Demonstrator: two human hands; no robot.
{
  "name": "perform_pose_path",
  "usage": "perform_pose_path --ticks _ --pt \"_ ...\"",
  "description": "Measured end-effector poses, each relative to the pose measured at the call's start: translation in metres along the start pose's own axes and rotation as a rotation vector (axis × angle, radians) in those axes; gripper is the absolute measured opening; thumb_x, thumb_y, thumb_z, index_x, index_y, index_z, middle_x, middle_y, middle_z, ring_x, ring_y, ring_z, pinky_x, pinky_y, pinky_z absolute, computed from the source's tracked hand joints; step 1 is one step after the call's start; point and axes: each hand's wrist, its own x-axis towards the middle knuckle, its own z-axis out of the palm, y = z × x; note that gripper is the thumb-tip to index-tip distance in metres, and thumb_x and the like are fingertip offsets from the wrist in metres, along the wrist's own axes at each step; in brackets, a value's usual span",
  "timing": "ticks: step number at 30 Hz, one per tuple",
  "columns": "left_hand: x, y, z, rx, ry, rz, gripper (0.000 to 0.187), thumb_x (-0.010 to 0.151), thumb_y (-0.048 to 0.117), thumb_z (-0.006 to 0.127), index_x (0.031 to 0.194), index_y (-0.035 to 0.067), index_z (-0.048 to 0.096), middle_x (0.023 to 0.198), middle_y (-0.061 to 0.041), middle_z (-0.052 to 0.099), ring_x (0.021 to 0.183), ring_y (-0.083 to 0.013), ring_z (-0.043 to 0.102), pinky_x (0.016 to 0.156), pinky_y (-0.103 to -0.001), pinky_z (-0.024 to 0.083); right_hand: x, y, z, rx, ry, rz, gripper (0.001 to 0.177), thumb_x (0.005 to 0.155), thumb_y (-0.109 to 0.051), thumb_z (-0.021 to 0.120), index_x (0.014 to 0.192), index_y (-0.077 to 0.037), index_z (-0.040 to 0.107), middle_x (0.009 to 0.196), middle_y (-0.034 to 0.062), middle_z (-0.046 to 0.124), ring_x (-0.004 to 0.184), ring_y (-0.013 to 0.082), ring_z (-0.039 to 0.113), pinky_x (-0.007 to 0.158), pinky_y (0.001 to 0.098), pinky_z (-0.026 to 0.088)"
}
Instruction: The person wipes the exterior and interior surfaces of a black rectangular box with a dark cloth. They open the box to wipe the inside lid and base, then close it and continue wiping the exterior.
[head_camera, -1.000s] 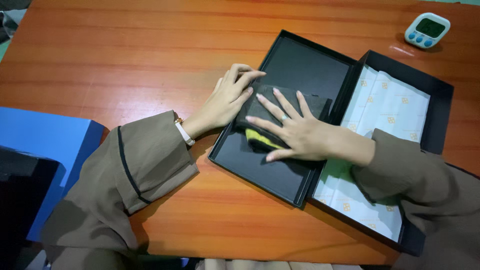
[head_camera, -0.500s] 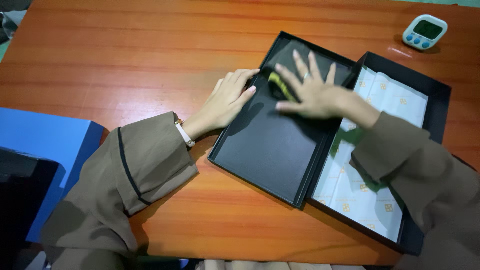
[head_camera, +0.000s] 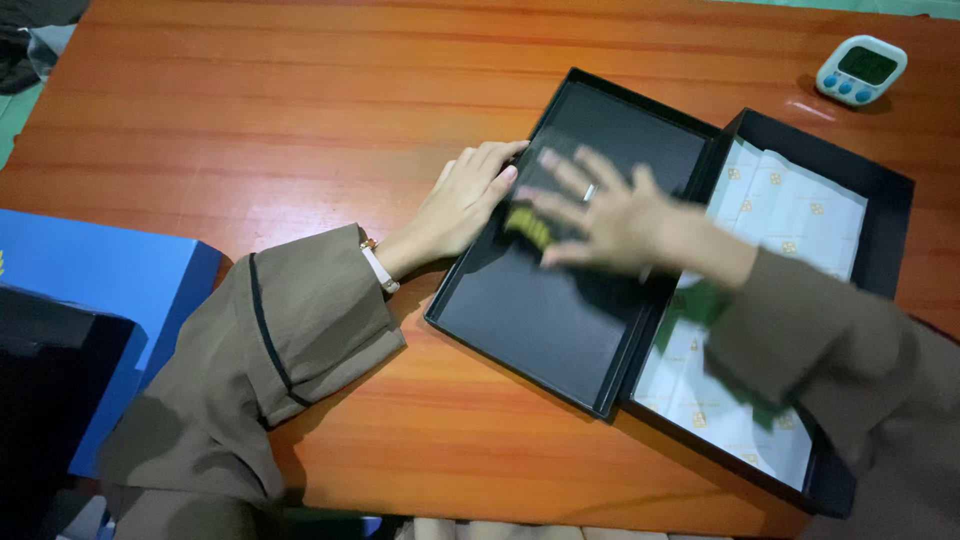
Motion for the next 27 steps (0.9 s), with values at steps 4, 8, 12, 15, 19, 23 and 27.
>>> perform_pose_path --ticks 4,8,12,15,19,23,27 --pt "0.002 -0.001 0.001 0.020 -0.019 -0.038 0.049 0.112 0.036 0.032 0.153 0.011 0.043 0.135 -0.012 0.058 0.125 -0.0281 0.052 0.109 -0.043 0.036 0.046 0.066 0.015 0.158 0.197 0.253 0.089 0.085 -0.082 0.028 0.162 -0.044 0.003 0.172 0.0029 -0.010 0.157 0.0340 -0.005 0.118 0.0738 0.012" --pt "0.003 -0.007 0.005 -0.104 0.063 -0.020 0.054 0.112 0.037 0.033 0.157 0.007 0.035 0.136 -0.015 0.063 0.127 -0.0301 0.055 0.109 -0.044 0.036 0.051 0.069 0.026 0.175 0.260 0.203 0.091 0.089 -0.082 0.029 0.163 -0.033 0.010 0.172 0.0109 -0.004 0.156 0.0410 0.000 0.114 0.0758 0.018" --pt "0.003 -0.013 0.006 -0.188 0.090 -0.054 0.054 0.112 0.038 0.028 0.157 0.008 0.036 0.134 -0.016 0.067 0.125 -0.0320 0.057 0.110 -0.044 0.039 0.029 0.003 0.025 -0.010 0.268 0.083 0.090 0.095 -0.079 0.031 0.161 -0.022 0.012 0.167 0.0221 0.001 0.149 0.0516 0.006 0.102 0.0812 0.024" --pt "0.003 -0.015 0.005 -0.227 0.096 -0.060 0.054 0.113 0.039 0.025 0.156 0.008 0.036 0.135 -0.016 0.067 0.128 -0.0332 0.057 0.111 -0.045 0.039 -0.018 -0.052 0.033 -0.063 0.359 -0.168 0.088 0.090 -0.075 0.045 0.159 -0.025 0.021 0.168 0.0228 0.014 0.149 0.0532 0.019 0.099 0.0784 0.034" --pt "0.002 -0.010 0.003 -0.289 0.099 -0.118 0.055 0.113 0.040 0.024 0.155 0.008 0.038 0.134 -0.017 0.067 0.132 -0.0339 0.057 0.113 -0.044 0.038 -0.046 -0.080 0.037 -0.095 0.590 -0.483 0.071 0.099 -0.059 0.045 0.160 -0.032 0.022 0.166 0.0186 0.020 0.146 0.0475 0.022 0.101 0.0764 0.034" --pt "0.004 -0.010 0.001 -0.303 0.090 -0.130 0.057 0.112 0.042 0.024 0.154 0.008 0.038 0.135 -0.018 0.067 0.131 -0.0346 0.058 0.113 -0.044 0.039 -0.022 -0.040 0.031 -0.066 0.418 -0.395 0.068 0.101 -0.060 0.036 0.161 -0.034 0.016 0.168 0.0133 0.009 0.150 0.0447 0.011 0.106 0.0757 0.026" --pt "0.004 -0.011 0.002 -0.268 0.094 -0.114 0.057 0.112 0.043 0.024 0.154 0.008 0.040 0.137 -0.019 0.064 0.133 -0.0356 0.056 0.113 -0.045 0.039 0.017 0.023 0.022 0.050 0.275 0.003 0.077 0.097 -0.065 0.026 0.162 -0.031 0.003 0.168 0.0162 -0.002 0.149 0.0477 0.003 0.107 0.0761 0.022"
